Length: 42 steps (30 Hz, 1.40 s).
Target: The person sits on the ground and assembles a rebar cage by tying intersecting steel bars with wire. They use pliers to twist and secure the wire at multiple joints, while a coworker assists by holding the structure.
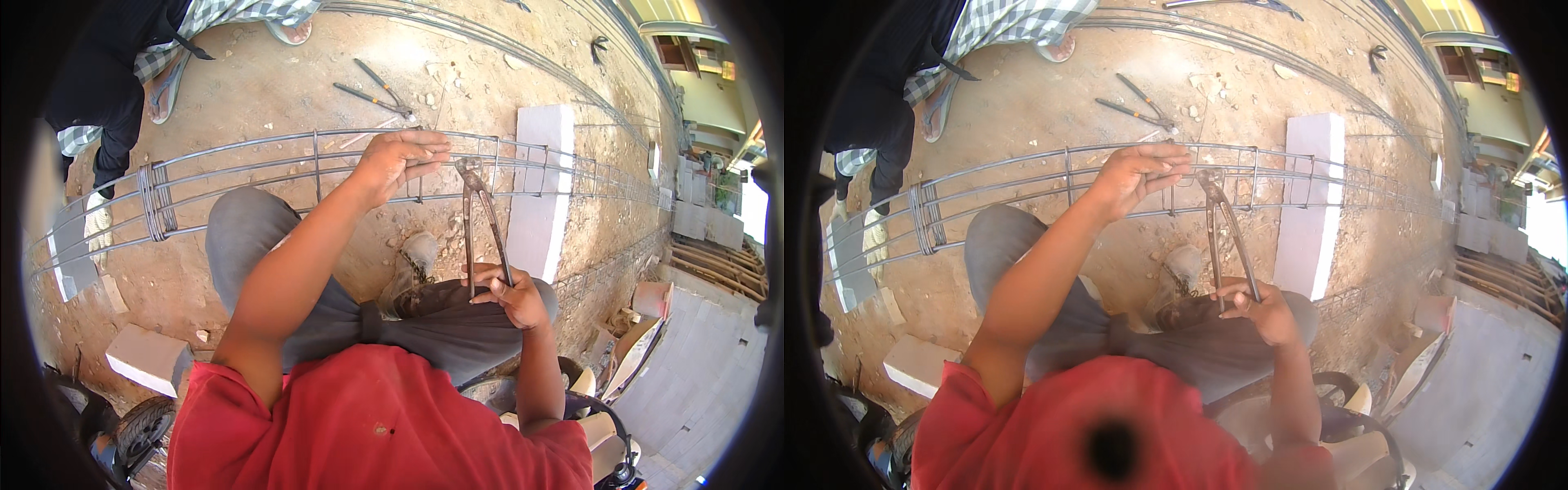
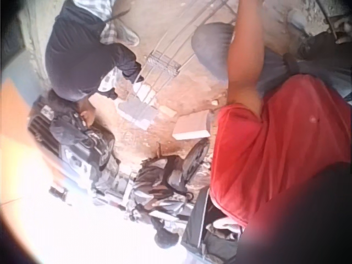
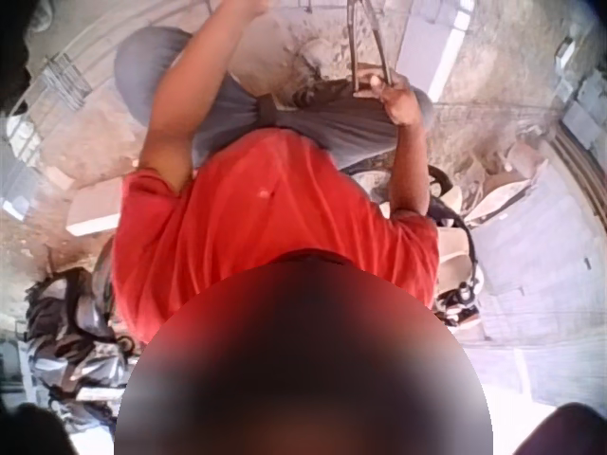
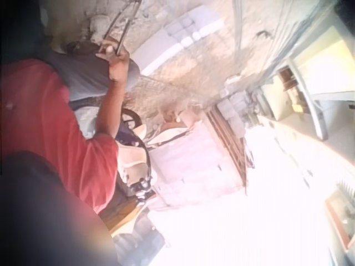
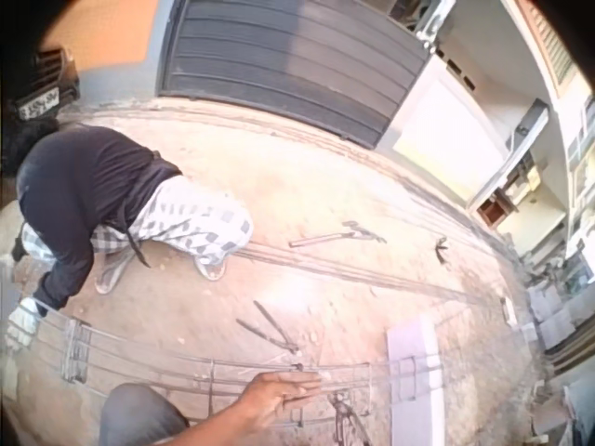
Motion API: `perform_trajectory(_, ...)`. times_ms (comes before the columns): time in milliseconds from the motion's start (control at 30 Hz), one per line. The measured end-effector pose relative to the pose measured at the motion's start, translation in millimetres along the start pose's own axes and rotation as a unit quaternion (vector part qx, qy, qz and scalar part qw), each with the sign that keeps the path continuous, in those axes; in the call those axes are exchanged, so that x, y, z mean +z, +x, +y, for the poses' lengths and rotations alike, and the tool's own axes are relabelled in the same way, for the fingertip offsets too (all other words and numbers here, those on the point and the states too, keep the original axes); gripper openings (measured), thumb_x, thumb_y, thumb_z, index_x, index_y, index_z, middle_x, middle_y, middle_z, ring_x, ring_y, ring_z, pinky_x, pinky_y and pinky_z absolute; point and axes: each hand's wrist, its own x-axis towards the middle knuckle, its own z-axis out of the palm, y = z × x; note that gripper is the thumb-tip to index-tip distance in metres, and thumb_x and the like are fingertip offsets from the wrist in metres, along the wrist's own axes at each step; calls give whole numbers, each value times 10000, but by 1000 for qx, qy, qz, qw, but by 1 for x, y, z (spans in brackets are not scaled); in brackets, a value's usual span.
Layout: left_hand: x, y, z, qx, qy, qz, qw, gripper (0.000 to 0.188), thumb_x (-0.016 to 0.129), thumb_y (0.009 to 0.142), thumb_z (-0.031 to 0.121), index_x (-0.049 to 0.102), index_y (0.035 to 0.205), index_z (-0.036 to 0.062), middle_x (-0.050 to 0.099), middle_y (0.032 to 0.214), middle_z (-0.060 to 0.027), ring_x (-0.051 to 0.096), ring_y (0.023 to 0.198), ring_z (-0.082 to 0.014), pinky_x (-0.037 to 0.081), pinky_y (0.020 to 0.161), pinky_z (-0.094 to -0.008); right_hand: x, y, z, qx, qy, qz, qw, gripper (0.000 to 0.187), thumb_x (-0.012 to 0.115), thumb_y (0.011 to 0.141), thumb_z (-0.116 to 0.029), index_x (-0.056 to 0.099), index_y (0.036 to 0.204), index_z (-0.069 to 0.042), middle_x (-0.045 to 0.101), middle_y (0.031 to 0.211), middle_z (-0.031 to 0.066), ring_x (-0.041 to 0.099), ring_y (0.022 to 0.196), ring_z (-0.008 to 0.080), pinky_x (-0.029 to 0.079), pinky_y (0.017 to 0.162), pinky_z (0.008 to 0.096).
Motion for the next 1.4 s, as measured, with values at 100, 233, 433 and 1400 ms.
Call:
perform_trajectory(100, -9, -2, 12, 35, 37, 50, 997, 440, 618, 867, -20, 546, 1293, -107, 617, 1277, -222, 613, 1195, -284, 498, 1040, -345, -9, 15, -17, -22, -46, 55, 997, 290, 596, 989, -210, 663, 1086, 55, 595, 1293, 233, 663, 1085, 305, 610, 782, 370)
perform_trajectory(233, -37, 4, 25, 104, 112, 107, 982, 395, 641, 848, -16, 601, 1233, -98, 660, 1209, -204, 649, 1139, -262, 521, 998, -321, -19, 34, -43, 1, -133, 148, 980, 337, 637, 972, -276, 676, 1103, 32, 678, 1084, 150, 653, 966, 219, 594, 762, 347)
perform_trajectory(433, -81, 31, 24, 180, 438, 206, 856, 426, 702, 834, 116, 657, 1255, 74, 607, 1331, -158, 633, 1173, -271, 495, 1015, -349, -34, 65, -67, -7, -138, 134, 981, 319, 619, 979, -286, 698, 1025, 20, 676, 948, 115, 631, 859, 185, 524, 673, 299)
perform_trajectory(1400, -63, 289, -75, -575, 636, 65, 510, 549, 701, 847, 429, 625, 1311, 145, 673, 1187, -234, 703, 1023, -303, 563, 813, -430, -61, 156, -84, -126, 435, 231, 861, 257, 649, 970, -272, 586, 1041, -34, 633, 915, 47, 578, 727, 136, 432, 609, 279)
